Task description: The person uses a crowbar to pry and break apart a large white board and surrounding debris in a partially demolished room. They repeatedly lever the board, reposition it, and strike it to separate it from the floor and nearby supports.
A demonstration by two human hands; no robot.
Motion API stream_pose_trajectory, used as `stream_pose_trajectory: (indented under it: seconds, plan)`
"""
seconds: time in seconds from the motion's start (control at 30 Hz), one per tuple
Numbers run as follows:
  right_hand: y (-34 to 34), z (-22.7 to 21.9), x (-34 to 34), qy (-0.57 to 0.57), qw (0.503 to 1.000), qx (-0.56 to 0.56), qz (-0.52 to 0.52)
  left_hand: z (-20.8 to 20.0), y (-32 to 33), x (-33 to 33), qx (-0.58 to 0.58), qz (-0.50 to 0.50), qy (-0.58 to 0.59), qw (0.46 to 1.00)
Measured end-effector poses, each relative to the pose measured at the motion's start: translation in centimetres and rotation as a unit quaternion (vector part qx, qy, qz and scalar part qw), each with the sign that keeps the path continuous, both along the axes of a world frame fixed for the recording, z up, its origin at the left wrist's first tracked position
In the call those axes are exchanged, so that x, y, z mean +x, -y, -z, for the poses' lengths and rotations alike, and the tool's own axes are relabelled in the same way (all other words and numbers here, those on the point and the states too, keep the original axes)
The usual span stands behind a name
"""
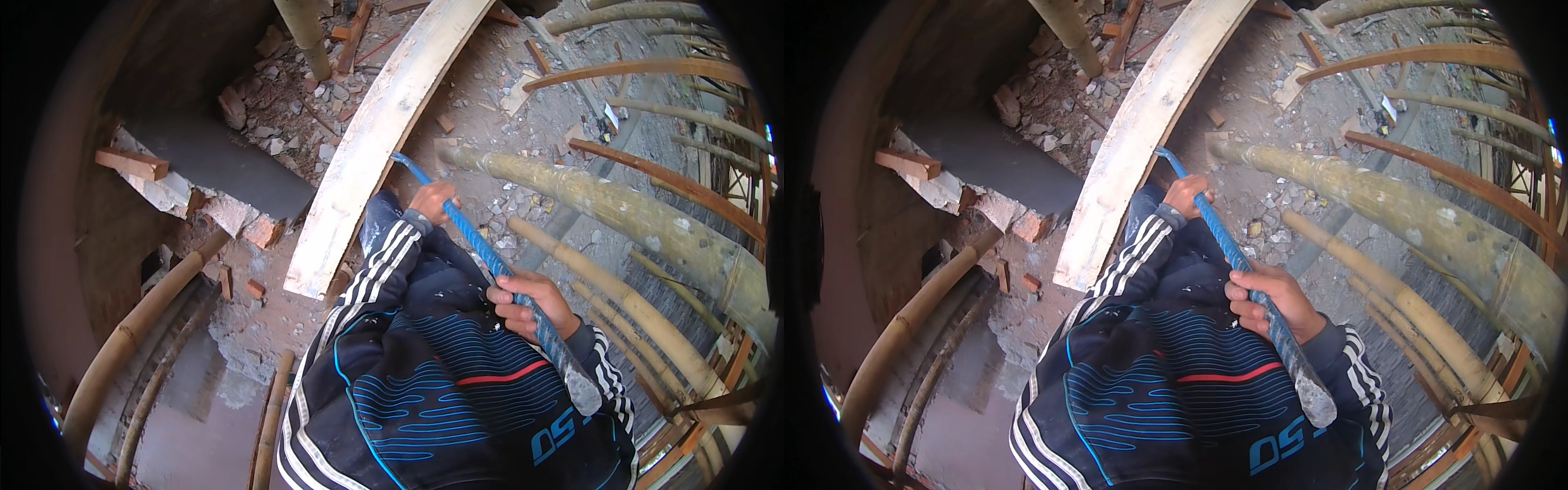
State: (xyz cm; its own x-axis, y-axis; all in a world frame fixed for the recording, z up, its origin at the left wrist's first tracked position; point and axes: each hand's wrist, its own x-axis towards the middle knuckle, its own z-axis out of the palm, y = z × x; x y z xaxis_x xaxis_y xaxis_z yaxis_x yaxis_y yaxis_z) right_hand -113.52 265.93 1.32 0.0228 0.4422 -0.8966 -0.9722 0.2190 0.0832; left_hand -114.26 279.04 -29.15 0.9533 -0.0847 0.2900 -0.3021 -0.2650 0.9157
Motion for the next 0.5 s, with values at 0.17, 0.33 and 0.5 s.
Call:
stream_pose_trajectory:
  seconds: [0.17,0.33,0.5]
  plan:
    - [1.2,-0.4,0.2,0.060,0.984,-0.038,-0.166,0.4,0.7,-0.4,0.073,0.015,-0.005,0.997]
    - [2.5,-0.2,0.4,0.042,0.987,-0.047,-0.149,0.4,1.1,-0.3,0.130,0.035,-0.029,0.990]
    - [2.8,0.3,1.0,0.033,0.991,-0.046,-0.125,0.2,0.6,0.3,0.137,0.087,-0.067,0.984]
